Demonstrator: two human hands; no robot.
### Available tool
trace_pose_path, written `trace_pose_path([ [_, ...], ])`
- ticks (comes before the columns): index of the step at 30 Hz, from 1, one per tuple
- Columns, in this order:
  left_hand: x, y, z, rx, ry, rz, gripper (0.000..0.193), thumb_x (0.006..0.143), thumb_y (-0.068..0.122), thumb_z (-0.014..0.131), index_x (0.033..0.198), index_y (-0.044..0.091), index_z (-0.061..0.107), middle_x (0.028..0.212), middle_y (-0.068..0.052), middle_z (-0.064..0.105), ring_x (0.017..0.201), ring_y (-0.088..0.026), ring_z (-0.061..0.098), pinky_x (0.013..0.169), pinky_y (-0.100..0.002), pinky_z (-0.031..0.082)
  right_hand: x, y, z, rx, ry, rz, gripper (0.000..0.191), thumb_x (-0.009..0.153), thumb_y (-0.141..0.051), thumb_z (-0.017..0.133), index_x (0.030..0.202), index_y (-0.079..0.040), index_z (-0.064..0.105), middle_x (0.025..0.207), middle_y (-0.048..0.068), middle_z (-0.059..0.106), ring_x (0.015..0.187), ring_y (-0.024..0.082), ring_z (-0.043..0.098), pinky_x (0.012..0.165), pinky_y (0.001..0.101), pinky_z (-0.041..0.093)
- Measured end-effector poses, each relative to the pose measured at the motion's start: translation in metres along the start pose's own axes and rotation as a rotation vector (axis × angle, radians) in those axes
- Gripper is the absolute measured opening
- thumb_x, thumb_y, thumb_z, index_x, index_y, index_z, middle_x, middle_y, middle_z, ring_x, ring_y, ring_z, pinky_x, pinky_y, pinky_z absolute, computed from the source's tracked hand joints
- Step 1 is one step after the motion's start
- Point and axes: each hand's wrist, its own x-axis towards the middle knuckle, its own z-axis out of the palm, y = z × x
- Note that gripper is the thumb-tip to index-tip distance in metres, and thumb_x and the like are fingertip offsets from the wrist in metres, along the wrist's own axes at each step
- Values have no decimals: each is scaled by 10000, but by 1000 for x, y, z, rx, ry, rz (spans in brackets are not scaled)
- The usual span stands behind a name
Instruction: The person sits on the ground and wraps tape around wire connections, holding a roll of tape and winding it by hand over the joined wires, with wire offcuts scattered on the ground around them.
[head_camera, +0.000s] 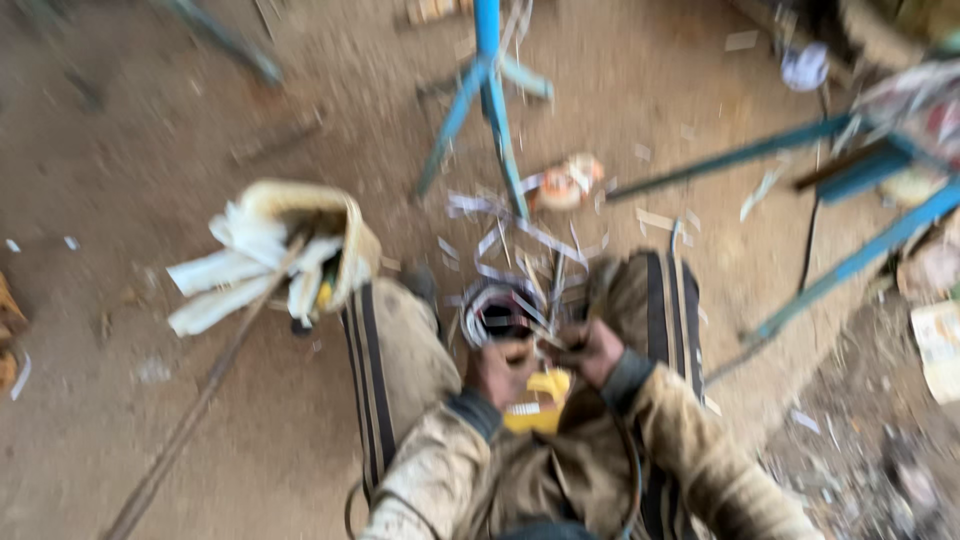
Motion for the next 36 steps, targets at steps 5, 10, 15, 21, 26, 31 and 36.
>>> trace_pose_path([
  [5, 9, 13, 0, -99, 87, 35, 267, 835, 200, 742, 1037, 36, 804, 935, -117, 813, 842, -148, 792, 764, -281, 593, 7, 2, -5, 386, -49, 40, 277, 795, -4, 830, 1062, 52, 780, 961, 101, 818, 895, 128, 745, 835, 289, 605],
  [10, 6, 8, -1, -172, 115, 133, 283, 855, 180, 768, 1063, -12, 775, 991, -156, 798, 898, -128, 772, 804, -265, 581, 12, 6, 1, 431, 18, 105, 287, 805, 0, 819, 1085, 42, 773, 959, 101, 813, 886, 124, 737, 818, 289, 602],
  [15, 13, 5, -2, -307, 54, -15, 260, 847, 203, 769, 1011, 2, 796, 913, -100, 819, 793, -63, 724, 731, -245, 573, 13, 8, 0, 410, -11, 54, 285, 797, -5, 822, 1077, 34, 781, 979, 90, 815, 895, 113, 730, 814, 285, 601],
  [21, 21, -3, 4, -253, 61, -29, 214, 823, 177, 782, 932, -5, 809, 826, -71, 813, 722, -51, 706, 689, -242, 564, 16, 8, -2, 314, -21, 25, 268, 773, -11, 859, 1029, 35, 797, 978, 107, 824, 911, 121, 743, 830, 287, 607],
  [26, 29, -16, 7, -241, 41, -39, 196, 806, 175, 802, 897, 1, 810, 823, -67, 810, 712, -55, 707, 687, -240, 563, 19, 7, -3, 330, -55, 82, 286, 765, -20, 864, 1038, 33, 796, 968, 114, 829, 883, 130, 755, 820, 289, 614],
  [31, 32, -20, 11, -274, 49, -23, 187, 821, 156, 781, 884, -19, 800, 809, -75, 808, 710, -62, 701, 682, -246, 565, 21, 4, -2, 355, -41, 104, 279, 757, -12, 869, 1020, 42, 797, 956, 130, 829, 867, 138, 762, 801, 295, 622],
  [36, 26, -16, 8, -274, 73, 69, 210, 819, 167, 791, 957, 9, 798, 854, -44, 804, 754, -42, 719, 712, -237, 567, 23, 3, 1, 344, 26, 70, 271, 759, -7, 869, 1016, 36, 798, 951, 115, 827, 862, 118, 740, 786, 285, 611],
])
